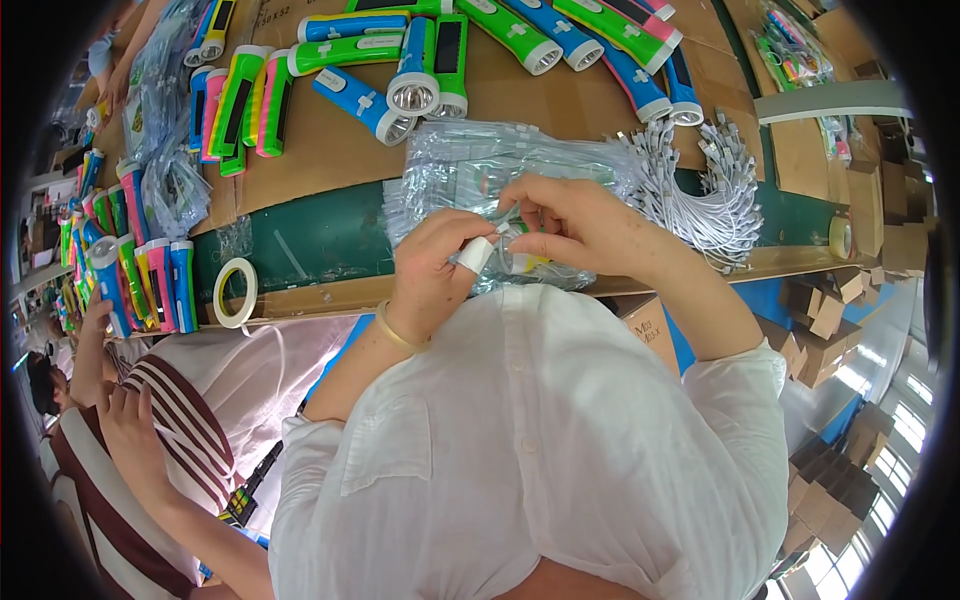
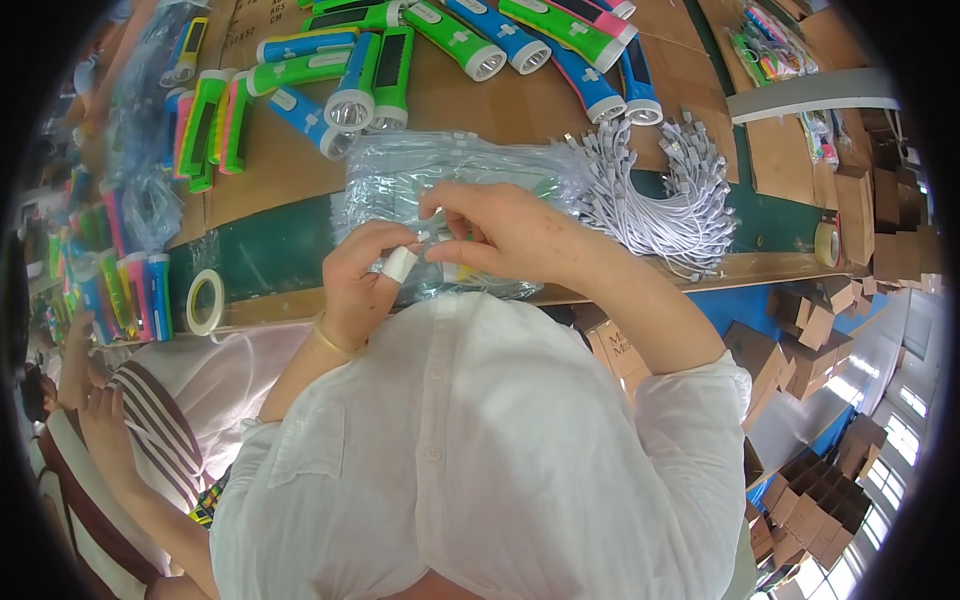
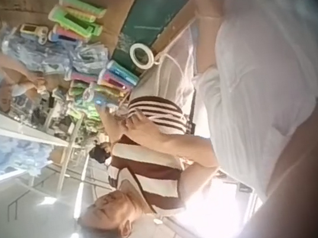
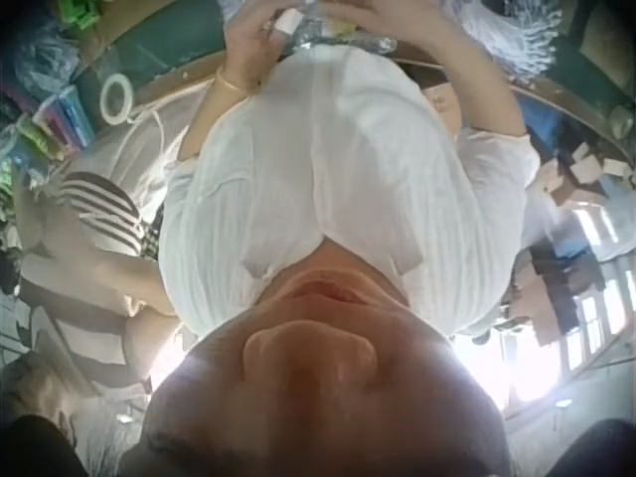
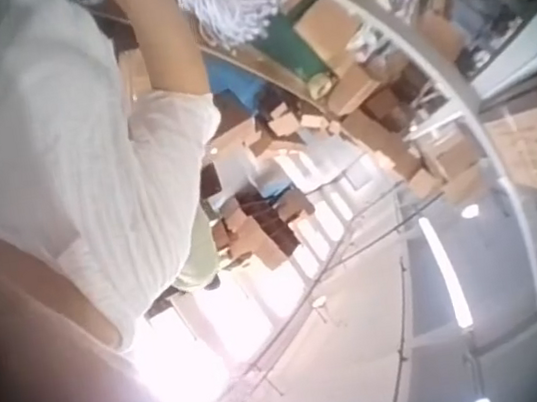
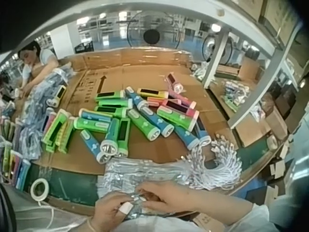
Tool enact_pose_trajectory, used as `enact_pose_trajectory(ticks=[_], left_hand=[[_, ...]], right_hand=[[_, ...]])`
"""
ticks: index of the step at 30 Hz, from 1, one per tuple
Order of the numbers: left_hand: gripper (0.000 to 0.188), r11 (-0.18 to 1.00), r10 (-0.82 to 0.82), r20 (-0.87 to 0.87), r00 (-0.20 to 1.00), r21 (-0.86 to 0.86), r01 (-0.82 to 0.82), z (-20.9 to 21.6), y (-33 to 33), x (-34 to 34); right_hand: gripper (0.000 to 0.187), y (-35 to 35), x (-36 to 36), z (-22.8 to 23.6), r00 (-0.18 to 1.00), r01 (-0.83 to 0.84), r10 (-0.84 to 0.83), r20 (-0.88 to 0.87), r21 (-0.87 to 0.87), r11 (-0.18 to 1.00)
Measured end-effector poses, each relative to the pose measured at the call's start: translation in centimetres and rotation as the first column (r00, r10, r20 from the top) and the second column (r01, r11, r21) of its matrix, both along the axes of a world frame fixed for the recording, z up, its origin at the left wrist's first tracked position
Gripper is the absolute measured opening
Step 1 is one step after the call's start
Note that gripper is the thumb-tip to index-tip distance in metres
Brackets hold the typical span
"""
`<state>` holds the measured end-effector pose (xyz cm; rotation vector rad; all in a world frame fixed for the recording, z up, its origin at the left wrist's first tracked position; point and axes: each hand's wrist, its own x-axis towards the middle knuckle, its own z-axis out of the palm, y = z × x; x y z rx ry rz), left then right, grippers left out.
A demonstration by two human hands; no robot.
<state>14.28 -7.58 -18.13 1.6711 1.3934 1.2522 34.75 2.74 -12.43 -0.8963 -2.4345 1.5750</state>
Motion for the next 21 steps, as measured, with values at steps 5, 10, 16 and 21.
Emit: enact_pose_trajectory(ticks=[5,10,16,21], left_hand=[[0.026,0.995,-0.049,-0.022,0.999,0.085,0.051,0.1,-0.1,-0.3],[0.025,0.999,0.047,0.094,0.994,-0.021,-0.045,0.1,-1.7,-0.9],[0.013,0.999,-0.034,0.036,0.999,-0.029,0.035,0.2,0.1,-2.3],[0.024,0.936,-0.236,-0.069,0.969,-0.283,0.208,3.3,5.2,-0.3]], right_hand=[[0.016,-1.4,-0.4,-2.5,0.981,0.048,0.026,-0.192,0.371,0.927],[0.013,-1.2,4.2,-1.5,0.998,0.055,-0.051,-0.023,0.449,0.892],[0.015,0.6,8.1,-3.1,0.995,0.092,-0.047,-0.09,0.597,0.797],[0.021,0.0,8.0,-3.3,0.996,0.056,0.01,-0.089,0.704,0.708]])
